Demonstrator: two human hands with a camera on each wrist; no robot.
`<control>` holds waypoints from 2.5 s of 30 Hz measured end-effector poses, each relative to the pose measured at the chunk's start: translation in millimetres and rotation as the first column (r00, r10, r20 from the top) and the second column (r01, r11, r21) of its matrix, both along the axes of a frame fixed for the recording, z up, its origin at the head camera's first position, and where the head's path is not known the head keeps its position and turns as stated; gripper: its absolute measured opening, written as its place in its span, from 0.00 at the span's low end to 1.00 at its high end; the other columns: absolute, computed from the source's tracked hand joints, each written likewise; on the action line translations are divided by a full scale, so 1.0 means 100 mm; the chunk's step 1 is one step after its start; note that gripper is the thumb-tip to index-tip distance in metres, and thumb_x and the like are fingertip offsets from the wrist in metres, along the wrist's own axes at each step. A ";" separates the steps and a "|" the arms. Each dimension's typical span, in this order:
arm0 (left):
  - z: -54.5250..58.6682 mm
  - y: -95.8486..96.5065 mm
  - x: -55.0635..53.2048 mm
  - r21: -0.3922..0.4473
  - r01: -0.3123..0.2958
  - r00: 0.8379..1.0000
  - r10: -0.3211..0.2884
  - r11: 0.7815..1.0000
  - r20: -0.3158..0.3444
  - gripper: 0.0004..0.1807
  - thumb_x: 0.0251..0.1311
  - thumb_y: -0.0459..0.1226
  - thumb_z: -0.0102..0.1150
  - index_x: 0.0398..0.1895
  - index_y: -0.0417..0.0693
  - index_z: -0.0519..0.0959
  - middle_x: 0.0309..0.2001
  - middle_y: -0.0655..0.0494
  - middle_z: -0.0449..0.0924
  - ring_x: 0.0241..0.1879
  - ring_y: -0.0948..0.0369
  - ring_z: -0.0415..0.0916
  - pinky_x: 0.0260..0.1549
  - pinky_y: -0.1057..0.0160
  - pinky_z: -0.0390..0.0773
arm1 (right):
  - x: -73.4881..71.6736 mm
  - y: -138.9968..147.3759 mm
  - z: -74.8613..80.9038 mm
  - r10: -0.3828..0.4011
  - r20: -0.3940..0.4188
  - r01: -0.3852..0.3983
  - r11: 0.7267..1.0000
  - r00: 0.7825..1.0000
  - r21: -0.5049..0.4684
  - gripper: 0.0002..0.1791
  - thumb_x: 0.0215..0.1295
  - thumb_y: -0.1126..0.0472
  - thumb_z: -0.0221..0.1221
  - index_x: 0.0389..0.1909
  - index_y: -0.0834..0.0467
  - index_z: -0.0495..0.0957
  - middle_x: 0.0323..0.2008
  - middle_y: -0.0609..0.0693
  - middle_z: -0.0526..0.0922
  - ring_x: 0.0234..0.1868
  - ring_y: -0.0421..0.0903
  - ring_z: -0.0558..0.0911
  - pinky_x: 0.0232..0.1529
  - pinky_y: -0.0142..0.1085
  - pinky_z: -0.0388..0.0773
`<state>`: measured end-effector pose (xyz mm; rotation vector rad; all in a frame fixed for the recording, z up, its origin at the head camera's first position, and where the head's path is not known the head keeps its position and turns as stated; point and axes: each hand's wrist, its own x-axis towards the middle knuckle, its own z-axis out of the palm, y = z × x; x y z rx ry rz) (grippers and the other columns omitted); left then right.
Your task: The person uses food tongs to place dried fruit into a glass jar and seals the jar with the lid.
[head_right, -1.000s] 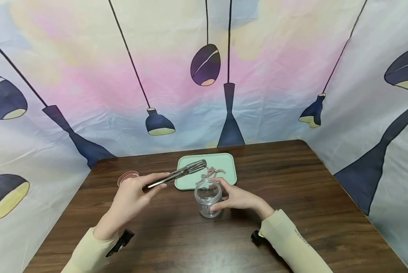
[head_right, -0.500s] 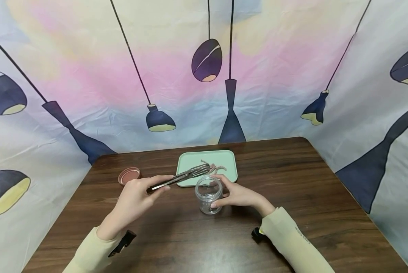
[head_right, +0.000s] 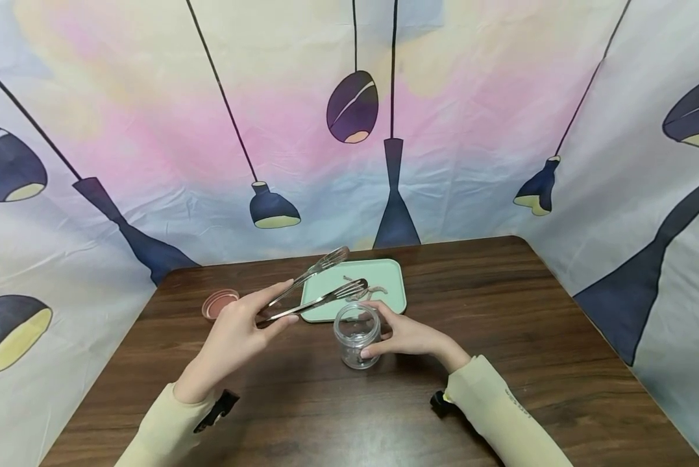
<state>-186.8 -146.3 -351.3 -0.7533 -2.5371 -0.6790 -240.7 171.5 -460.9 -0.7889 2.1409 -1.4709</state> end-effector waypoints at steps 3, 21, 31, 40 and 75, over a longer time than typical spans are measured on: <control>0.00 0.01 -0.01 0.014 -0.005 1.000 0.004 1.000 0.013 0.33 0.60 0.47 0.72 0.68 0.54 0.76 0.61 0.53 0.80 0.40 0.60 0.84 0.36 0.55 0.80 | 0.00 -0.01 -0.01 0.010 -0.002 -0.010 1.000 1.000 -0.015 0.52 0.63 0.56 0.71 0.79 0.49 0.48 0.72 0.57 0.63 0.65 0.53 0.75 0.59 0.43 0.75; -0.16 0.02 -0.34 0.078 -0.043 0.988 0.031 0.996 0.153 0.36 0.59 0.47 0.73 0.71 0.57 0.73 0.64 0.52 0.78 0.57 0.51 0.79 0.49 0.46 0.78 | 0.03 -0.02 0.02 0.010 0.034 -0.009 1.000 0.999 -0.018 0.52 0.63 0.55 0.71 0.79 0.50 0.47 0.71 0.61 0.61 0.61 0.56 0.78 0.55 0.41 0.77; -0.45 0.16 -0.64 0.097 -0.079 0.957 0.049 0.992 0.286 0.35 0.59 0.46 0.73 0.70 0.55 0.74 0.59 0.51 0.81 0.43 0.55 0.81 0.40 0.51 0.77 | 0.02 -0.02 0.00 0.028 0.012 -0.028 0.999 1.000 -0.038 0.51 0.63 0.55 0.70 0.79 0.49 0.48 0.71 0.60 0.63 0.64 0.54 0.75 0.58 0.41 0.76; -0.64 0.33 -0.83 0.096 -0.039 0.921 -0.002 0.995 0.389 0.32 0.63 0.45 0.69 0.70 0.51 0.73 0.56 0.47 0.82 0.45 0.50 0.82 0.49 0.47 0.77 | 0.03 -0.02 -0.02 0.020 0.021 -0.019 0.999 1.000 -0.047 0.50 0.63 0.56 0.71 0.78 0.46 0.48 0.71 0.57 0.63 0.65 0.53 0.74 0.58 0.41 0.75; -0.94 0.40 -0.91 -0.046 -0.011 0.928 0.027 0.999 0.371 0.21 0.62 0.39 0.70 0.59 0.50 0.83 0.43 0.50 0.87 0.20 0.61 0.74 0.26 0.58 0.73 | 0.01 -0.02 0.00 0.021 0.040 -0.018 0.998 0.999 -0.055 0.49 0.62 0.56 0.71 0.77 0.45 0.51 0.71 0.57 0.63 0.63 0.52 0.75 0.58 0.41 0.76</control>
